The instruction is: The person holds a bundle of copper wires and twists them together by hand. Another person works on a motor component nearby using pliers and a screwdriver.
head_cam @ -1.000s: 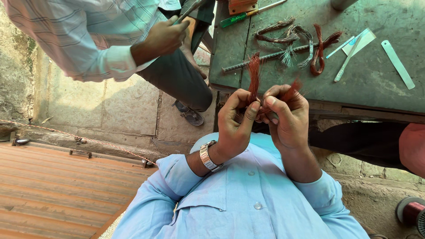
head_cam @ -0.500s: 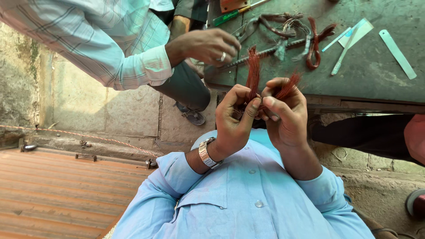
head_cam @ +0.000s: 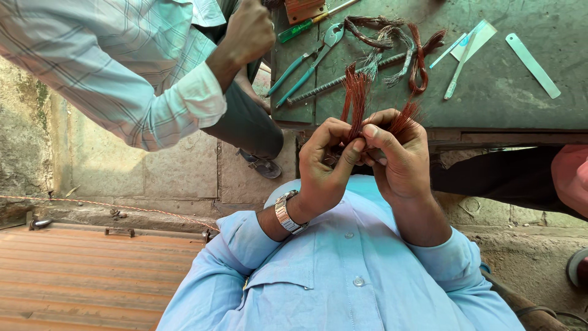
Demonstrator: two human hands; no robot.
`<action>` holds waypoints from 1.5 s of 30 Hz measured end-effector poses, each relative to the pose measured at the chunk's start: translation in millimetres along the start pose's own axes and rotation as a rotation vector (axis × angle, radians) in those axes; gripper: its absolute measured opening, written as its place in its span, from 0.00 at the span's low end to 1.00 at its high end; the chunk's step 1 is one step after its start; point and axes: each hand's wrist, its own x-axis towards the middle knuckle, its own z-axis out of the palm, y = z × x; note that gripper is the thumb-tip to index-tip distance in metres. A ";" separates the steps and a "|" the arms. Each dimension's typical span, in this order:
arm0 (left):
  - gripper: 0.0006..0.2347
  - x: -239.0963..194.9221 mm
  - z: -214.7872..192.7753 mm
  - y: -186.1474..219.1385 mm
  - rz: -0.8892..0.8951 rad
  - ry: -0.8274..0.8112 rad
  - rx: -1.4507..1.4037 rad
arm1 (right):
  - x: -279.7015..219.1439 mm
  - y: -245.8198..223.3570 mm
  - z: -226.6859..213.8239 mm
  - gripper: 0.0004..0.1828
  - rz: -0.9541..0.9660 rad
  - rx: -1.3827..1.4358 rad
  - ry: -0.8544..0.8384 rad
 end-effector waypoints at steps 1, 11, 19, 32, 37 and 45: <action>0.03 -0.8 -1.1 0.0 -0.002 -0.003 -0.001 | -0.4 -0.2 0.0 0.05 -0.002 -0.001 -0.001; 0.03 -0.6 0.6 -2.5 -0.014 0.049 -0.059 | -0.6 -7.7 8.4 0.03 -0.022 0.127 -0.120; 0.03 -1.4 0.5 -3.6 0.004 0.012 -0.001 | 0.3 0.1 -1.1 0.08 -0.010 -0.037 -0.028; 0.03 -4.9 -0.6 -8.2 -0.056 0.097 -0.033 | 2.9 11.2 -3.8 0.05 0.022 0.010 0.063; 0.03 -3.8 -1.2 -9.6 -0.056 0.108 -0.034 | 3.7 11.9 -3.1 0.06 0.020 0.030 0.058; 0.03 -2.7 -2.4 -11.1 -0.054 0.061 -0.010 | 5.1 14.9 -8.5 0.10 0.000 0.014 0.031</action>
